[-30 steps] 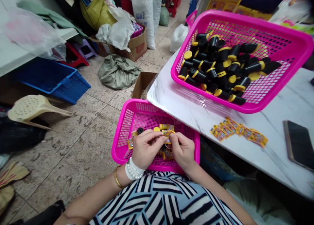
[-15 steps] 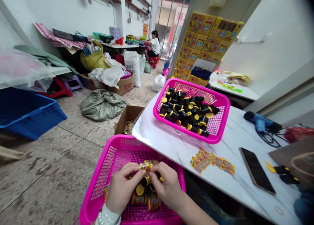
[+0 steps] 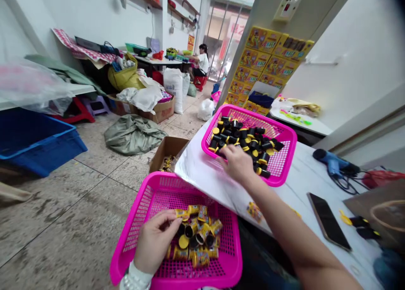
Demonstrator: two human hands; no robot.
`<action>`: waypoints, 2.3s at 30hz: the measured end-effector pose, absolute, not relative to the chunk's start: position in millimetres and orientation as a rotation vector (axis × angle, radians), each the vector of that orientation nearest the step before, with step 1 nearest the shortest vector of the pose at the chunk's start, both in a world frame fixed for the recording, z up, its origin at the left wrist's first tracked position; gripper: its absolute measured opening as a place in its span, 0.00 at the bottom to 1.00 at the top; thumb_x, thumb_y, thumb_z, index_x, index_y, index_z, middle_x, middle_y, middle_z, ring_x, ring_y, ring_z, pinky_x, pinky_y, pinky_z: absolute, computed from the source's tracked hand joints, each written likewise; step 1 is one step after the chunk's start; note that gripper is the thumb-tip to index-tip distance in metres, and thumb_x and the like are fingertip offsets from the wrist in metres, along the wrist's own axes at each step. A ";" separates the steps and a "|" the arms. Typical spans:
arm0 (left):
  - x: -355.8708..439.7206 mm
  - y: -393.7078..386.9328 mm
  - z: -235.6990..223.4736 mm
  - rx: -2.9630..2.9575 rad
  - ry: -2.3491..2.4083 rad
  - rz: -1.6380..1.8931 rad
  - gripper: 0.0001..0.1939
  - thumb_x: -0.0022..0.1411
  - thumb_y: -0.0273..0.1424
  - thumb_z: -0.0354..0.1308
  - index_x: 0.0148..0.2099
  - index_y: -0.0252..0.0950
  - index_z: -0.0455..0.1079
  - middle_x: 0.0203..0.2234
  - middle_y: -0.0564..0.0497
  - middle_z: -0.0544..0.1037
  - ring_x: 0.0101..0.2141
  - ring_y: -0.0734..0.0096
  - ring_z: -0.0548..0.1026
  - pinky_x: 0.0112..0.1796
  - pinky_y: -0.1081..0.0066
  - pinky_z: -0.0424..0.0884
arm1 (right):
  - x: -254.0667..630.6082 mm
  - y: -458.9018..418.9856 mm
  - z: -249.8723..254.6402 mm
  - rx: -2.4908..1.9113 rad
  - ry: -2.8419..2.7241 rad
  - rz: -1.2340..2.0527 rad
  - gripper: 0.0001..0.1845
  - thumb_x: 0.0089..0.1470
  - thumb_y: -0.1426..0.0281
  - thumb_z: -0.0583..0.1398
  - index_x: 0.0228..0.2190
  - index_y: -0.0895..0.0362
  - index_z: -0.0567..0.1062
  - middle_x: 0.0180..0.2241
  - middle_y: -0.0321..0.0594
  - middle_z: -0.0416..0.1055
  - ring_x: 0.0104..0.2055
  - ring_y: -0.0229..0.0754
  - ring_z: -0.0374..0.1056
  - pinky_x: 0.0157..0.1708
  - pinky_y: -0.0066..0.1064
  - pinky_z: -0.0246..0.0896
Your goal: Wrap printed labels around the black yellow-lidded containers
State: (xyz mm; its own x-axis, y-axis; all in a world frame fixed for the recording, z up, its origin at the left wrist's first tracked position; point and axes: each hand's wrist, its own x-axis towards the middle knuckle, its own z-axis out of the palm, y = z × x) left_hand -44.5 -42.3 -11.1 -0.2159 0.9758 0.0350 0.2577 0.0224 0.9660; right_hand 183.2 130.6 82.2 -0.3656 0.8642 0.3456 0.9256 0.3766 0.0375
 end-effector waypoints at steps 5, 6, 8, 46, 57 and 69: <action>-45.6 -50.8 -15.9 1.559 1.569 1.159 0.08 0.60 0.33 0.61 0.32 0.39 0.81 0.28 0.49 0.83 0.30 0.65 0.80 0.34 0.70 0.75 | 197.8 184.1 102.0 -1.851 -2.533 -0.457 0.16 0.56 0.68 0.60 0.46 0.58 0.73 0.41 0.50 0.78 0.40 0.53 0.73 0.31 0.33 0.59; -46.6 -52.6 -17.1 1.596 1.595 1.179 0.08 0.60 0.33 0.61 0.33 0.40 0.81 0.28 0.49 0.83 0.30 0.66 0.80 0.34 0.69 0.74 | 199.1 181.9 101.4 -1.842 -2.515 -0.436 0.16 0.55 0.67 0.61 0.46 0.58 0.73 0.39 0.50 0.78 0.38 0.52 0.73 0.30 0.33 0.59; -49.4 -56.2 -20.0 1.666 1.671 1.238 0.07 0.61 0.32 0.61 0.34 0.39 0.82 0.29 0.48 0.83 0.32 0.65 0.79 0.36 0.68 0.74 | 201.0 165.7 97.1 -1.769 -2.422 -0.349 0.17 0.54 0.63 0.62 0.44 0.58 0.72 0.35 0.47 0.78 0.34 0.50 0.73 0.29 0.33 0.60; -18.4 -40.9 -9.5 0.162 0.953 1.036 0.15 0.48 0.30 0.73 0.34 0.28 0.74 0.24 0.53 0.71 0.19 0.87 0.62 0.15 0.86 0.49 | 164.4 -28.7 -8.4 -1.064 -1.630 1.203 0.17 0.53 0.69 0.67 0.44 0.51 0.69 0.51 0.43 0.76 0.52 0.45 0.74 0.54 0.41 0.71; -20.8 -47.2 -7.3 0.395 0.959 0.954 0.23 0.49 0.35 0.74 0.45 0.32 0.74 0.29 0.51 0.76 0.24 0.79 0.70 0.21 0.79 0.63 | 166.3 -28.0 -19.2 -1.009 -1.696 0.986 0.19 0.50 0.69 0.70 0.44 0.49 0.77 0.44 0.43 0.75 0.48 0.48 0.74 0.45 0.40 0.74; -17.0 -35.7 -15.0 0.539 0.912 0.815 0.27 0.55 0.42 0.68 0.53 0.34 0.72 0.24 0.51 0.77 0.21 0.75 0.73 0.21 0.76 0.67 | 185.9 -27.9 -21.0 -0.868 -1.973 0.709 0.26 0.55 0.76 0.65 0.54 0.46 0.74 0.47 0.42 0.78 0.48 0.47 0.76 0.49 0.43 0.74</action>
